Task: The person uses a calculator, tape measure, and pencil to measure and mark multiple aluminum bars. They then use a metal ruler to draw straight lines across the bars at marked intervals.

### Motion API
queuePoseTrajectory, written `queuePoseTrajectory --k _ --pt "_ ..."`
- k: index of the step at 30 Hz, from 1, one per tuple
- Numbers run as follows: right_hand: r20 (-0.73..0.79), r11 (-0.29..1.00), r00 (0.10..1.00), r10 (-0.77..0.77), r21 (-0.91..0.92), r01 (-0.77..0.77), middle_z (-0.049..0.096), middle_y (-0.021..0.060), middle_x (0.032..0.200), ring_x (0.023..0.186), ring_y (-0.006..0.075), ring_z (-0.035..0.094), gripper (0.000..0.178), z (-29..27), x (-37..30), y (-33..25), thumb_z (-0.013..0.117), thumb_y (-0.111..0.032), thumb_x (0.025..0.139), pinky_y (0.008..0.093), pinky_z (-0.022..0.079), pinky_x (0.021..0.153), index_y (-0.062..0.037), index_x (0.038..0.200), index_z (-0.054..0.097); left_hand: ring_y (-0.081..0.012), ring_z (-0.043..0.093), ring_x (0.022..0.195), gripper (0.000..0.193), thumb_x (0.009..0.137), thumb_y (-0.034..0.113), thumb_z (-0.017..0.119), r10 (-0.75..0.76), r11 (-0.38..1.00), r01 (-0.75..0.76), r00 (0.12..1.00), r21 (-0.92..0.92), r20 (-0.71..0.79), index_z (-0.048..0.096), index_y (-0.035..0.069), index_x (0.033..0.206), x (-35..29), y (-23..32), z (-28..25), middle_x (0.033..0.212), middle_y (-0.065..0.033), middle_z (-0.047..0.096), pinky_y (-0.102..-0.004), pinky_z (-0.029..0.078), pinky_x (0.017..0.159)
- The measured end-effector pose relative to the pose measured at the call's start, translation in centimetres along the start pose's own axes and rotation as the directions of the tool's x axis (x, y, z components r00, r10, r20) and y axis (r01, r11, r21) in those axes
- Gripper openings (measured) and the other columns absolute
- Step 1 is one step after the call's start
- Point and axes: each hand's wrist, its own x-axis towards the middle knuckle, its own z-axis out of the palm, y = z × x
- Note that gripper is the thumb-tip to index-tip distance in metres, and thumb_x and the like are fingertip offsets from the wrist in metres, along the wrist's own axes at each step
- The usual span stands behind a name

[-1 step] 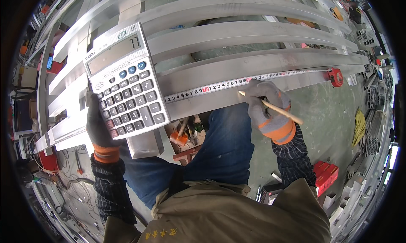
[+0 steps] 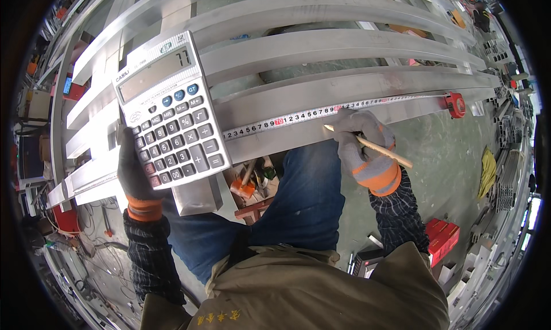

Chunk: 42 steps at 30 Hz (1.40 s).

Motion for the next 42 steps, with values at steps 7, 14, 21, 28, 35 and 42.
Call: queuePoseTrajectory --k 7,14,21,28,35,42 --pt "-0.037 0.987 0.996 -0.081 -0.141 0.075 0.067 0.0111 0.085 0.069 0.0232 0.064 0.019 0.2 0.6 -0.6 0.064 0.006 0.079 0.0326 0.053 0.064 -0.0035 0.096 0.064 -0.0249 0.072 0.112 0.055 0.115 0.035 0.032 -0.144 0.949 0.139 0.990 -0.281 0.005 0.041 -0.009 0.146 0.3 0.5 0.0 0.132 -0.0210 0.066 -0.0388 0.064 0.094" --pt "0.037 0.997 0.998 0.047 -0.065 -0.044 0.068 0.0120 0.086 0.070 0.0208 0.065 0.021 -0.9 0.4 -1.2 0.065 0.007 0.079 0.0316 0.053 0.064 -0.0049 0.097 0.066 -0.0251 0.072 0.110 0.043 0.111 0.028 0.044 -0.273 0.770 0.250 0.961 -0.588 0.052 0.051 0.000 0.142 0.8 1.6 1.4 0.128 -0.0168 0.068 -0.0393 0.062 0.094" --pt "-0.008 0.838 0.920 0.393 0.416 -0.354 0.074 0.0128 0.101 0.072 0.0109 0.063 0.032 0.7 0.7 -5.4 0.048 -0.014 0.109 0.0266 0.054 0.066 -0.0041 0.138 0.056 -0.0244 0.072 0.109 0.046 0.113 0.030 0.043 -0.215 0.940 0.138 0.950 -0.313 -0.228 0.049 -0.005 0.142 0.1 -0.8 -0.1 0.126 -0.0179 0.069 -0.0375 0.063 0.092" --pt "0.260 0.649 0.852 0.454 0.559 -0.516 0.071 0.0109 0.099 0.075 0.0090 0.062 0.040 8.7 2.0 -9.7 0.065 -0.006 0.100 0.0248 0.053 0.066 0.0017 0.136 0.050 -0.0230 0.072 0.109 0.046 0.112 0.034 0.045 -0.301 0.699 0.293 0.948 -0.652 0.104 0.052 -0.004 0.136 1.0 1.1 2.1 0.122 -0.0166 0.071 -0.0354 0.062 0.093" --pt "0.300 0.736 0.850 0.434 0.427 -0.526 0.064 0.0097 0.096 0.084 0.0128 0.065 0.051 12.2 3.0 -9.1 0.072 -0.008 0.093 0.0266 0.057 0.074 0.0084 0.134 0.047 -0.0185 0.073 0.101 0.036 0.113 0.025 0.044 -0.191 0.966 0.186 0.982 -0.182 -0.010 0.055 -0.004 0.132 0.9 0.0 1.9 0.116 -0.0148 0.073 -0.0317 0.062 0.087" --pt "0.199 0.697 0.878 0.435 0.543 -0.468 0.068 0.0136 0.107 0.081 0.0143 0.065 0.046 10.6 2.0 -10.3 0.064 -0.010 0.099 0.0289 0.056 0.073 0.0061 0.139 0.047 -0.0174 0.073 0.099 0.038 0.114 0.027 0.041 -0.125 0.991 0.123 0.991 -0.044 -0.050 0.056 -0.004 0.130 0.5 -0.5 1.7 0.113 -0.0135 0.073 -0.0308 0.063 0.084"
